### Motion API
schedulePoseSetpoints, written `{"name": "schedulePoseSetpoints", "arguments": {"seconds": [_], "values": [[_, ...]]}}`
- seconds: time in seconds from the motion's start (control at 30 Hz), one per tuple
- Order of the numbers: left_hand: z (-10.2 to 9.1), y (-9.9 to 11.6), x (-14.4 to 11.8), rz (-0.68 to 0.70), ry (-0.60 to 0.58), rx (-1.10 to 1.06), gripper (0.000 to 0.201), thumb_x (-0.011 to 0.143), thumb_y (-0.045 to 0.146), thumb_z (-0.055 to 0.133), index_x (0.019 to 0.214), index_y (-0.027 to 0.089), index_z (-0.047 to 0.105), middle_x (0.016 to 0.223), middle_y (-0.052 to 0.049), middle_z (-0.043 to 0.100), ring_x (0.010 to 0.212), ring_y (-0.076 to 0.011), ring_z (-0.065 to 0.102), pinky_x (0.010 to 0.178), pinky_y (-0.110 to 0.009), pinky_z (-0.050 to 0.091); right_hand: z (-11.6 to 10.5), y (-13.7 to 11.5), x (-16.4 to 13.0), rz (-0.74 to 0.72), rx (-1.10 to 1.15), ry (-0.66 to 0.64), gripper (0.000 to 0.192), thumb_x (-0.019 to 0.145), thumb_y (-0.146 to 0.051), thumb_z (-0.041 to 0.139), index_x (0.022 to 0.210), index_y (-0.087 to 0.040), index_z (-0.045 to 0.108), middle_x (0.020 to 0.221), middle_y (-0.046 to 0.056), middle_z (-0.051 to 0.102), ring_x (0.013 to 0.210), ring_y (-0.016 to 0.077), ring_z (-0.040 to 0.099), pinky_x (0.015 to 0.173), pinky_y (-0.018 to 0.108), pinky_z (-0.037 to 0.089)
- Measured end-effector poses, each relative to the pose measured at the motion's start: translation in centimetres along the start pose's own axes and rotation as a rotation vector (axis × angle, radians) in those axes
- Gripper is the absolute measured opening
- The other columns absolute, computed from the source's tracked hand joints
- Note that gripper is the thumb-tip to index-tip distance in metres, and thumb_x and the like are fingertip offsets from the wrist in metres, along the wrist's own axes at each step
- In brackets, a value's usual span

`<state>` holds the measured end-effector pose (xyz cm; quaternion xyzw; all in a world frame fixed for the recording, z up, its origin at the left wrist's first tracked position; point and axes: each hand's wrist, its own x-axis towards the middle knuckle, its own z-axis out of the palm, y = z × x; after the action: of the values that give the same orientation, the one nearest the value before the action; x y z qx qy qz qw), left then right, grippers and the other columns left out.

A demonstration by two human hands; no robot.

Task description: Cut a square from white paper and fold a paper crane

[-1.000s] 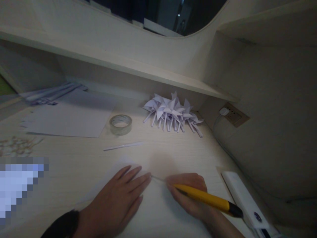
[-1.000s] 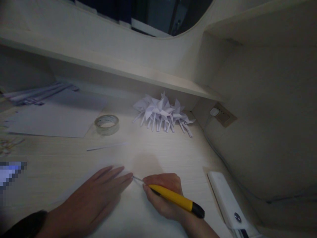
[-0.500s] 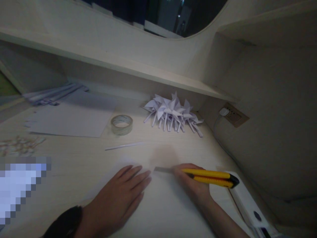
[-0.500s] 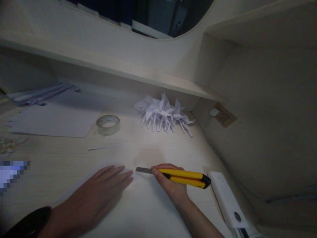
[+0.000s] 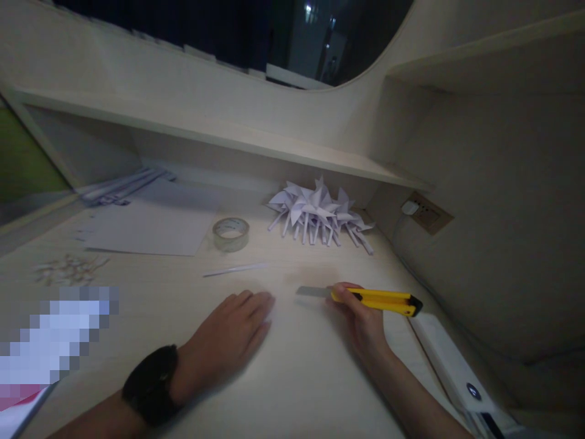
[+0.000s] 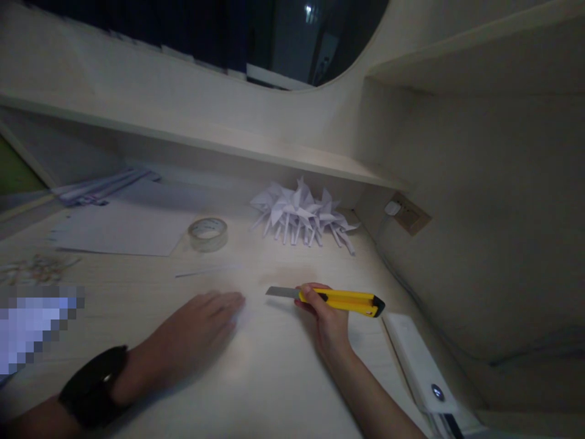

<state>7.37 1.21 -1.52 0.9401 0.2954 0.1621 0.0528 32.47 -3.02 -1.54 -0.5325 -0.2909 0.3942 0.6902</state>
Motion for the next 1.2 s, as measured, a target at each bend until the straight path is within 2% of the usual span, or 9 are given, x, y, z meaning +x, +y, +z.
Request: {"name": "schedulePoseSetpoints", "arguments": {"seconds": [0.07, 0.13, 0.23, 0.37, 0.53, 0.73, 0.83, 1.0, 1.2], "values": [[-1.1, -0.6, -0.5, 0.022, -0.015, -0.02, 0.032, 0.094, 0.021, 0.038, 0.121, 0.017, 0.054, 0.119, -0.009, 0.061, 0.106, -0.0239, 0.055, 0.092, -0.043, 0.042, 0.0, 0.0, 0.0, 0.007, 0.016, 0.003, 0.021, 0.062, -0.027, 0.08, 0.075, -0.016, 0.07, 0.076, 0.003, 0.07, 0.073, 0.0188, 0.066, 0.064, 0.03, 0.06], [-2.1, -1.0, -1.3, 0.132, -0.052, -0.074, 0.031, 0.092, 0.018, 0.04, 0.119, 0.02, 0.056, 0.12, -0.006, 0.061, 0.11, -0.0216, 0.053, 0.097, -0.04, 0.04, 0.0, 0.0, -0.1, 0.022, 0.033, 0.001, 0.021, 0.061, -0.027, 0.08, 0.075, -0.016, 0.07, 0.076, 0.003, 0.07, 0.073, 0.0187, 0.066, 0.064, 0.029, 0.06], [-2.9, -1.2, -2.7, 0.216, -0.048, -0.081, 0.042, 0.087, 0.011, 0.042, 0.126, 0.022, 0.051, 0.127, -0.003, 0.058, 0.12, -0.02, 0.048, 0.102, -0.038, 0.038, 0.1, 0.0, -0.2, 0.039, 0.051, -0.005, 0.021, 0.061, -0.025, 0.081, 0.075, -0.015, 0.07, 0.076, 0.003, 0.07, 0.075, 0.019, 0.066, 0.064, 0.029, 0.06], [-2.3, -1.1, -4.3, 0.093, -0.066, 0.016, 0.048, 0.084, 0.011, 0.043, 0.131, 0.022, 0.048, 0.13, -0.006, 0.056, 0.115, -0.0226, 0.052, 0.097, -0.039, 0.043, 0.1, 0.0, -0.3, 0.029, 0.039, -0.005, 0.02, 0.061, -0.024, 0.08, 0.075, -0.015, 0.069, 0.076, 0.004, 0.07, 0.074, 0.0197, 0.067, 0.063, 0.03, 0.06], [-1.7, -0.5, -4.8, -0.051, -0.025, 0.112, 0.038, 0.086, 0.012, 0.038, 0.12, 0.013, 0.056, 0.113, -0.014, 0.064, 0.101, -0.0264, 0.06, 0.088, -0.043, 0.048, 0.2, 0.0, -0.3, 0.035, 0.02, -0.016, 0.021, 0.059, -0.025, 0.081, 0.073, -0.015, 0.069, 0.077, 0.005, 0.071, 0.073, 0.0204, 0.067, 0.063, 0.03, 0.06], [-2.3, 1.6, -4.2, 0.229, -0.065, -0.042, 0.042, 0.091, 0.021, 0.044, 0.132, 0.021, 0.045, 0.131, -0.005, 0.055, 0.122, -0.0228, 0.045, 0.106, -0.041, 0.033, 0.3, 0.3, -0.5, 0.049, -0.005, -0.051, 0.021, 0.06, -0.026, 0.081, 0.075, -0.016, 0.07, 0.077, 0.004, 0.071, 0.073, 0.0192, 0.067, 0.065, 0.029, 0.059], [-1.8, 1.9, -4.3, 0.194, -0.106, -0.019, 0.04, 0.093, 0.024, 0.042, 0.133, 0.023, 0.044, 0.133, -0.005, 0.053, 0.121, -0.0229, 0.046, 0.104, -0.042, 0.034, 0.5, 0.3, -0.8, 0.025, -0.046, -0.057, 0.023, 0.059, -0.028, 0.082, 0.074, -0.016, 0.07, 0.076, 0.004, 0.071, 0.07, 0.0188, 0.066, 0.064, 0.029, 0.058], [-1.0, 1.5, -4.3, 0.03, -0.116, 0.042, 0.038, 0.094, 0.027, 0.041, 0.131, 0.02, 0.047, 0.132, -0.009, 0.053, 0.118, -0.0263, 0.049, 0.098, -0.046, 0.038, 0.6, -0.3, -1.8, -0.075, -0.286, -0.192, 0.021, 0.064, -0.034, 0.078, 0.076, -0.018, 0.071, 0.072, 0.004, 0.072, 0.068, 0.0194, 0.066, 0.066, 0.029, 0.055], [-1.4, 1.4, -3.3, 0.184, -0.106, -0.094, 0.041, 0.093, 0.021, 0.042, 0.135, 0.023, 0.043, 0.132, -0.004, 0.053, 0.122, -0.0219, 0.045, 0.106, -0.042, 0.031, -0.1, -1.6, -2.4, -0.221, -0.583, -0.522, 0.012, 0.074, -0.032, 0.07, 0.078, -0.021, 0.073, 0.079, 0.004, 0.073, 0.073, 0.0203, 0.068, 0.068, 0.03, 0.057]]}}
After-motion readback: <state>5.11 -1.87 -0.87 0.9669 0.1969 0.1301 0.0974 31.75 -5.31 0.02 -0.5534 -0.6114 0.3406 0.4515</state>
